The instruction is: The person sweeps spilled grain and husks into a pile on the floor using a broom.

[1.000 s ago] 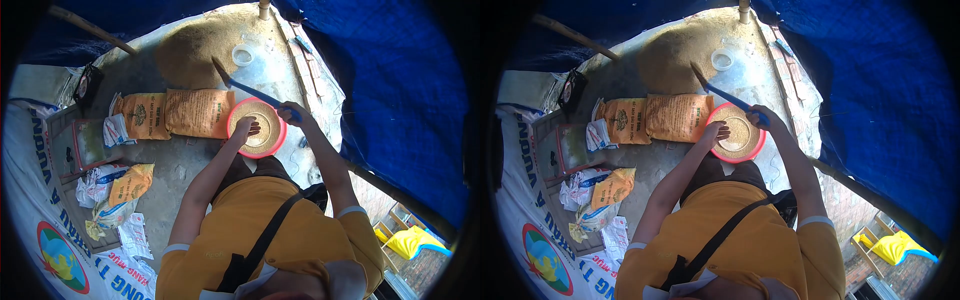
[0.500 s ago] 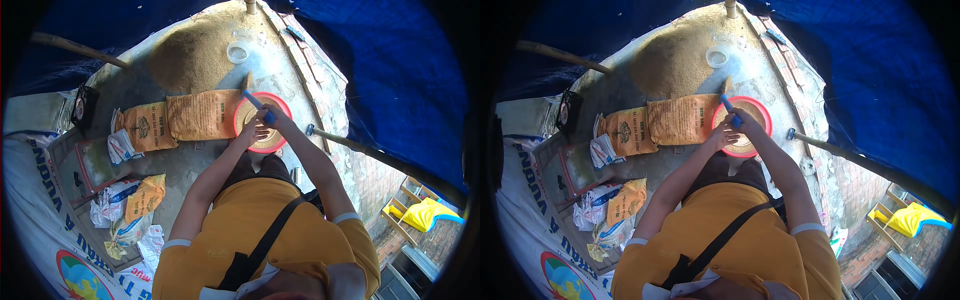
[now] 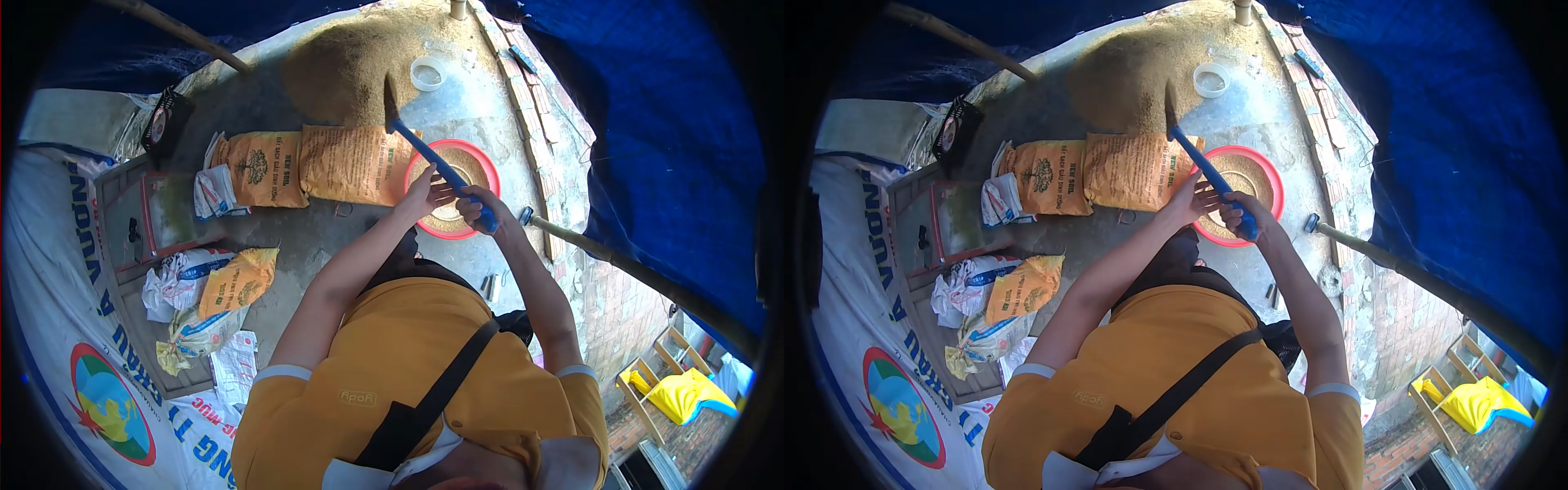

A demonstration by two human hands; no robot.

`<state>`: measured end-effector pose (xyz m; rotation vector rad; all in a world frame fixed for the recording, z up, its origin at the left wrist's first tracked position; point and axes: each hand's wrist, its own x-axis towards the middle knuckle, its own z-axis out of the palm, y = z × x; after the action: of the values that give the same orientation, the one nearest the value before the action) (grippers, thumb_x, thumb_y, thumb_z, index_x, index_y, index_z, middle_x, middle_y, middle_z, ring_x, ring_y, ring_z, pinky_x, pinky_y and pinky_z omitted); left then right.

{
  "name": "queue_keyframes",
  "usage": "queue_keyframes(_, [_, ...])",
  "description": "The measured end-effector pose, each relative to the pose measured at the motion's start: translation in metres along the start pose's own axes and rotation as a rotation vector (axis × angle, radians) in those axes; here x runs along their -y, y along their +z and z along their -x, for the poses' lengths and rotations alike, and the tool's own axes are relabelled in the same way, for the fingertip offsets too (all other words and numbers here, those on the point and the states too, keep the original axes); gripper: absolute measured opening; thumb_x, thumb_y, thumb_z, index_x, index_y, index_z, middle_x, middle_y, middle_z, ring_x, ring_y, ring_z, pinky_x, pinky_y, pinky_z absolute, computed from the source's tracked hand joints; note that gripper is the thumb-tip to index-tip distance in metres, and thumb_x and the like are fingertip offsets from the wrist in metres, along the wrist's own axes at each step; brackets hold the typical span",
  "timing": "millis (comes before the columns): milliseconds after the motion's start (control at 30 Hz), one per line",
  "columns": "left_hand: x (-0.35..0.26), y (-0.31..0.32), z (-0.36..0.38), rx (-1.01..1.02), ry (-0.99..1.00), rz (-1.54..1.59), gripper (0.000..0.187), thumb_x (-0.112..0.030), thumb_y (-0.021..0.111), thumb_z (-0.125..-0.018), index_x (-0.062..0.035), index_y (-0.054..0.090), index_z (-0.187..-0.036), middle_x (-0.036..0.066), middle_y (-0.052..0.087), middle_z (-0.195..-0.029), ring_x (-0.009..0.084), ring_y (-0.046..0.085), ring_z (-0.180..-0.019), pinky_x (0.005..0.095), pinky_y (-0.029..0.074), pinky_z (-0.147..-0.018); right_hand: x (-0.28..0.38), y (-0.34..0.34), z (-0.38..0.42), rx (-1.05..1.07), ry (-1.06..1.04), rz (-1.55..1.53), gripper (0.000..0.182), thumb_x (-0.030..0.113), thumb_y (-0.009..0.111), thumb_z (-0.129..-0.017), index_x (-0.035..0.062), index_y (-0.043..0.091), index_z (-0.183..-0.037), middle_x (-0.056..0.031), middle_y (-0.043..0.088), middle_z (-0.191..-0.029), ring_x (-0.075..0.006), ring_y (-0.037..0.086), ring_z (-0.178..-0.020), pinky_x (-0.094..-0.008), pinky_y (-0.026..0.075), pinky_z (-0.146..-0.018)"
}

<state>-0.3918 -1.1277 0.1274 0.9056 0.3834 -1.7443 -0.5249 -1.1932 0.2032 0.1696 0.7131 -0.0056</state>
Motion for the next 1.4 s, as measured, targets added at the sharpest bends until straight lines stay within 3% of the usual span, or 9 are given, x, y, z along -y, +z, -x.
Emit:
queue_keyframes(167, [0.035,-0.022,0.014,-0.013,0.003,-0.112,0.032,-0.035,0.037,-0.079,-0.0062,0.042,-0.092,0.01,0.047,-0.086,0.0194,0.049,-0.079,0.0344,0.041,-0.07,-0.019,-0.038,-0.035,-0.058,-0.016,0.044,0.01,0.01,0.042,-0.075,0.0018,0.036,-0.072,-0.0004,0.038,-0.051,-0.005,0.038,-0.037,-0.0162,0.034,-0.032])
queue_keyframes(300, [0.057,-0.04,0.041,-0.062,0.066,-0.17,0.026,-0.028,0.034,-0.081,-0.0073,0.041,-0.094,0.008,0.049,-0.079,0.0197,0.05,-0.07,0.0336,0.043,-0.062,-0.036,-0.052,-0.06,-0.057,-0.017,-0.251,0.011,0.008,0.043,-0.074,0.0044,0.037,-0.065,0.0014,0.038,-0.047,-0.0073,0.039,-0.037,-0.0191,0.034,-0.034])
queue_keyframes(367, [0.068,-0.06,0.052,-0.079,0.067,-0.145,0.022,-0.028,0.036,-0.079,-0.0099,0.043,-0.09,0.005,0.048,-0.076,0.0197,0.05,-0.07,0.0359,0.042,-0.067,-0.056,-0.06,-0.067,-0.012,0.046,0.144,0.015,0.008,0.043,-0.074,0.0053,0.035,-0.061,0.0011,0.038,-0.046,-0.0075,0.039,-0.036,-0.0185,0.033,-0.035])
queue_keyframes(533, [0.082,-0.096,0.08,-0.146,0.052,-0.027,0.027,-0.028,0.036,-0.08,-0.0042,0.046,-0.086,0.013,0.052,-0.085,0.0243,0.052,-0.08,0.0361,0.043,-0.066,-0.08,-0.06,-0.02,0.081,0.117,-0.148,0.011,0.006,0.04,-0.075,-0.0011,0.038,-0.084,0.0019,0.035,-0.049,-0.0038,0.034,-0.037,-0.0147,0.028,-0.033])
queue_keyframes(733, [0.081,-0.095,0.097,-0.069,0.03,-0.051,0.027,-0.031,0.039,-0.079,-0.0055,0.044,-0.086,0.012,0.051,-0.08,0.0231,0.052,-0.075,0.0367,0.042,-0.067,-0.142,-0.044,0.008,-0.158,0.086,0.185,0.019,0.009,0.043,-0.075,0.0032,0.039,-0.092,0.0008,0.036,-0.052,-0.0031,0.035,-0.038,-0.0147,0.03,-0.03])
queue_keyframes(767, [0.079,-0.095,0.099,-0.043,0.01,-0.073,0.026,-0.032,0.039,-0.078,-0.0062,0.042,-0.085,0.012,0.052,-0.076,0.0228,0.053,-0.074,0.0371,0.042,-0.066,-0.153,-0.041,0.001,-0.154,0.079,0.131,0.011,0.009,0.043,-0.074,0.0031,0.039,-0.083,0.0006,0.037,-0.052,-0.0028,0.036,-0.039,-0.0144,0.031,-0.031])
queue_keyframes(967, [0.076,-0.163,0.072,0.302,-0.19,-0.064,0.019,-0.023,0.047,-0.075,-0.0053,0.042,-0.078,0.003,0.049,-0.062,0.0072,0.048,-0.046,0.0167,0.042,-0.039,-0.193,-0.043,-0.088,-0.188,-0.078,-0.111,0.01,0.009,0.042,-0.075,0.003,0.036,-0.07,0.0,0.038,-0.051,-0.0045,0.038,-0.038,-0.0151,0.035,-0.032])
queue_keyframes(1033, [0.067,-0.184,0.086,0.2,-0.118,-0.089,0.017,-0.022,0.047,-0.074,-0.0055,0.042,-0.075,0.0,0.046,-0.054,0.0051,0.046,-0.042,0.0147,0.041,-0.037,-0.208,-0.039,-0.112,-0.329,-0.047,-0.035,0.01,0.01,0.04,-0.076,0.0024,0.036,-0.069,-0.0006,0.039,-0.051,-0.0052,0.039,-0.037,-0.0154,0.037,-0.033])
queue_keyframes(1400, [-0.03,-0.268,0.162,-0.249,-0.026,-0.214,0.021,-0.023,0.055,-0.067,-0.0047,0.045,-0.067,0.002,0.045,-0.052,0.0096,0.039,-0.029,0.0175,0.034,-0.025,-0.282,0.023,-0.214,-0.174,0.049,0.271,0.01,0.01,0.042,-0.075,0.0032,0.035,-0.072,-0.0024,0.042,-0.051,-0.0074,0.042,-0.039,-0.0194,0.038,-0.035])
